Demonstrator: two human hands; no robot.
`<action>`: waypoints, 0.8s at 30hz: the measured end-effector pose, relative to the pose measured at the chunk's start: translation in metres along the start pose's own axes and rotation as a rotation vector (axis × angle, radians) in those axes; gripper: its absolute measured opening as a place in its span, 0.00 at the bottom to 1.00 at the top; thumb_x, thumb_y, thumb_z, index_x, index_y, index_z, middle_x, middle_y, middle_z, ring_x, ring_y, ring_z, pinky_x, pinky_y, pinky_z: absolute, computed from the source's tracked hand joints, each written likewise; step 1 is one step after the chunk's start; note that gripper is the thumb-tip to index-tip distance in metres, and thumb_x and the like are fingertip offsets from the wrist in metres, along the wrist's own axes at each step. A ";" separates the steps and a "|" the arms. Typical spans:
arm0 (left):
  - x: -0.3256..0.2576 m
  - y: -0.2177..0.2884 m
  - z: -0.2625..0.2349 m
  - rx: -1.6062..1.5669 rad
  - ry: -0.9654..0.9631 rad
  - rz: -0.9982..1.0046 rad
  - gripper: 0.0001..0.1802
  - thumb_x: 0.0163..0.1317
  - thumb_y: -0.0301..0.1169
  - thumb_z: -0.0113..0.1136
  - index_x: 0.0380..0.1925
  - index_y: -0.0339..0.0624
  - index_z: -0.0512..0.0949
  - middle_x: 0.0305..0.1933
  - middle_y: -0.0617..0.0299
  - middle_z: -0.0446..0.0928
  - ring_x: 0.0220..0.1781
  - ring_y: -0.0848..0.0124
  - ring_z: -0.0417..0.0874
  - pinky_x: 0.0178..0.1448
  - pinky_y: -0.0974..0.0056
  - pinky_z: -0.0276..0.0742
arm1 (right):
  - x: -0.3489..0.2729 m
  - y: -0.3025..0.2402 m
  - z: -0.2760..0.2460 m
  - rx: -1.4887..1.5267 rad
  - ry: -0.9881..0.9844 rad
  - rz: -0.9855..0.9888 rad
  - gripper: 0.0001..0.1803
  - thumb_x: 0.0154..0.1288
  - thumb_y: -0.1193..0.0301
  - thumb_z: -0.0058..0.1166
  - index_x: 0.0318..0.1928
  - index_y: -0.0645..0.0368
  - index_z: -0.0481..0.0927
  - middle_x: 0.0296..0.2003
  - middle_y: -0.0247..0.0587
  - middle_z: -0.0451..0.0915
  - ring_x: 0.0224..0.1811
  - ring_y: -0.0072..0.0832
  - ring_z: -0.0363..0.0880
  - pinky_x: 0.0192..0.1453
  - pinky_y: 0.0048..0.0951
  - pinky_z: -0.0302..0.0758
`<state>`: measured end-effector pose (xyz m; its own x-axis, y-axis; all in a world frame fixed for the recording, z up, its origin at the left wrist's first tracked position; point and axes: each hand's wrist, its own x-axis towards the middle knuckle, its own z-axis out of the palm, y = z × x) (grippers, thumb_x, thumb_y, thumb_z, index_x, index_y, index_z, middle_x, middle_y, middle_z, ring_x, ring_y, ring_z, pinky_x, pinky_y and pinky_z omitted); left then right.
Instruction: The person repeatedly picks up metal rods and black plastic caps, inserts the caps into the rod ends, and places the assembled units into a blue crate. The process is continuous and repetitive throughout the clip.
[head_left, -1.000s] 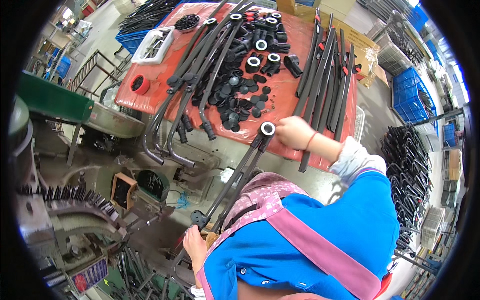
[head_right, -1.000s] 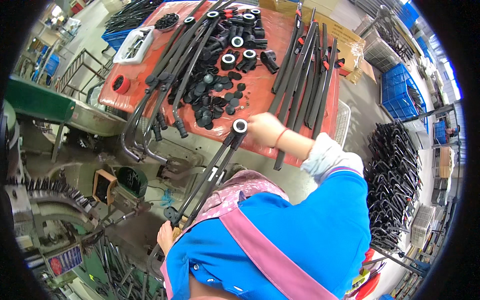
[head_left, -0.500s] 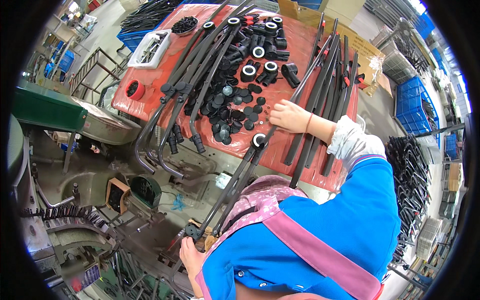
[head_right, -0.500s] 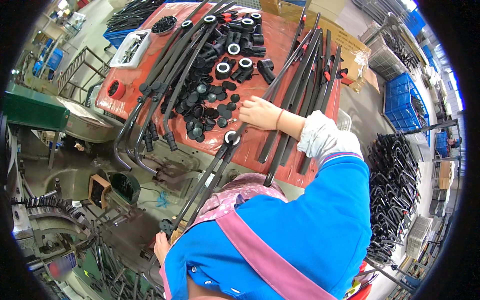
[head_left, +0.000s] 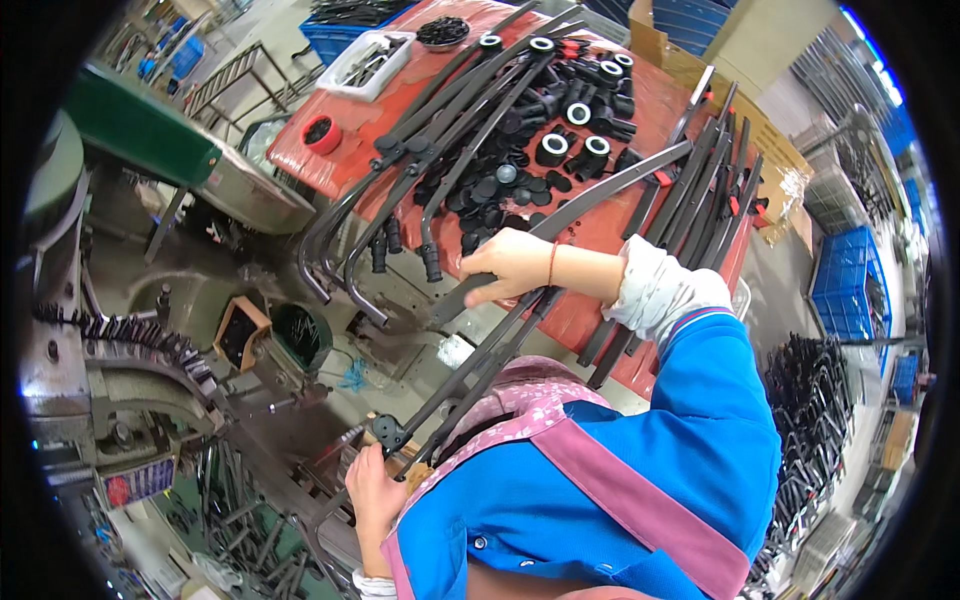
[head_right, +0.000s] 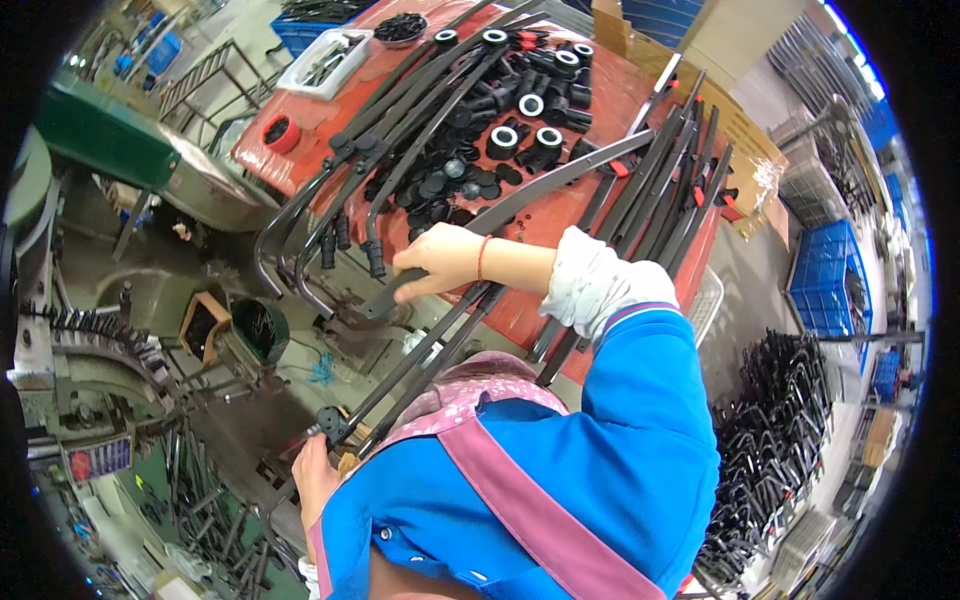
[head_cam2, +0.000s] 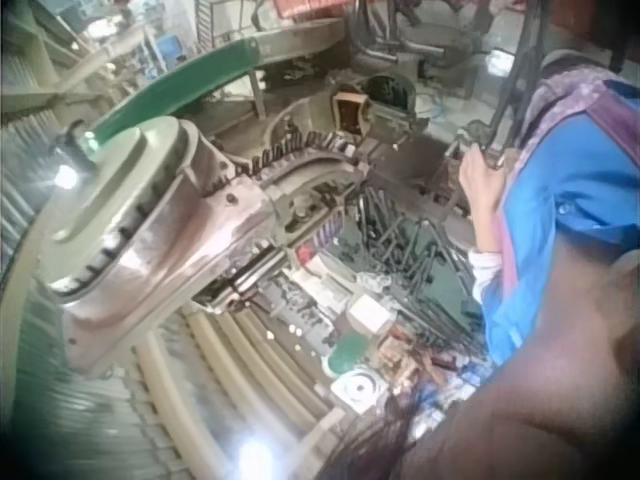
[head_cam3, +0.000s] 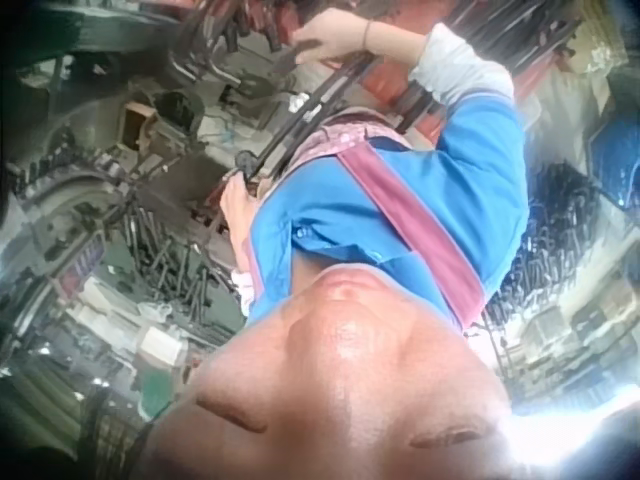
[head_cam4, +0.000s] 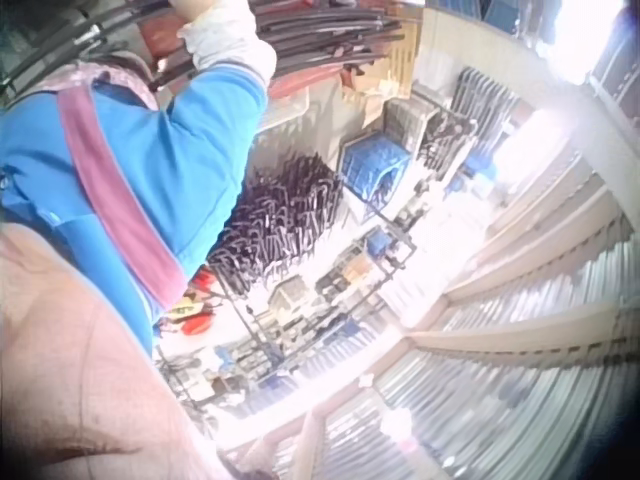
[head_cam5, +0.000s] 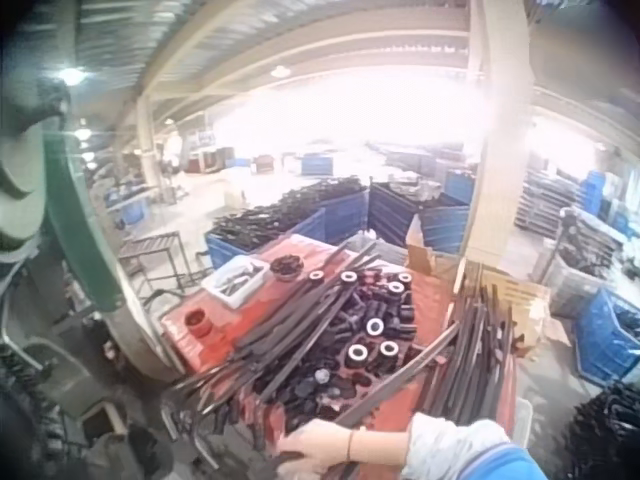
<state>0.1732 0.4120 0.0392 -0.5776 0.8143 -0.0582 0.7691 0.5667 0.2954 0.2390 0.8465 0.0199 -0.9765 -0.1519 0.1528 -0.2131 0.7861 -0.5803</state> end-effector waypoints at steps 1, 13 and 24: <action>-0.003 0.000 0.002 0.020 0.001 0.003 0.22 0.42 0.24 0.62 0.42 0.34 0.73 0.39 0.47 0.76 0.43 0.48 0.78 0.45 0.50 0.73 | 0.006 -0.001 0.013 -0.021 -0.027 0.004 0.21 0.63 0.47 0.58 0.42 0.50 0.78 0.28 0.36 0.82 0.29 0.40 0.82 0.34 0.40 0.77; 0.007 0.025 -0.033 -0.075 0.092 0.027 0.33 0.39 0.45 0.73 0.42 0.35 0.75 0.38 0.53 0.78 0.42 0.53 0.80 0.44 0.54 0.76 | 0.060 -0.070 0.058 -0.363 0.067 -0.204 0.19 0.70 0.53 0.49 0.26 0.51 0.76 0.16 0.40 0.76 0.17 0.41 0.78 0.21 0.41 0.74; -0.003 0.030 -0.017 -0.100 0.180 -0.008 0.21 0.44 0.27 0.65 0.41 0.38 0.73 0.34 0.56 0.76 0.38 0.56 0.80 0.40 0.55 0.73 | 0.073 -0.105 0.065 -0.417 0.022 -0.356 0.18 0.68 0.54 0.53 0.26 0.51 0.75 0.15 0.38 0.75 0.17 0.40 0.77 0.20 0.39 0.74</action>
<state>0.1929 0.4246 0.0642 -0.6304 0.7687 0.1081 0.7383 0.5507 0.3895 0.1875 0.7141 0.0402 -0.8445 -0.4427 0.3013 -0.4951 0.8599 -0.1243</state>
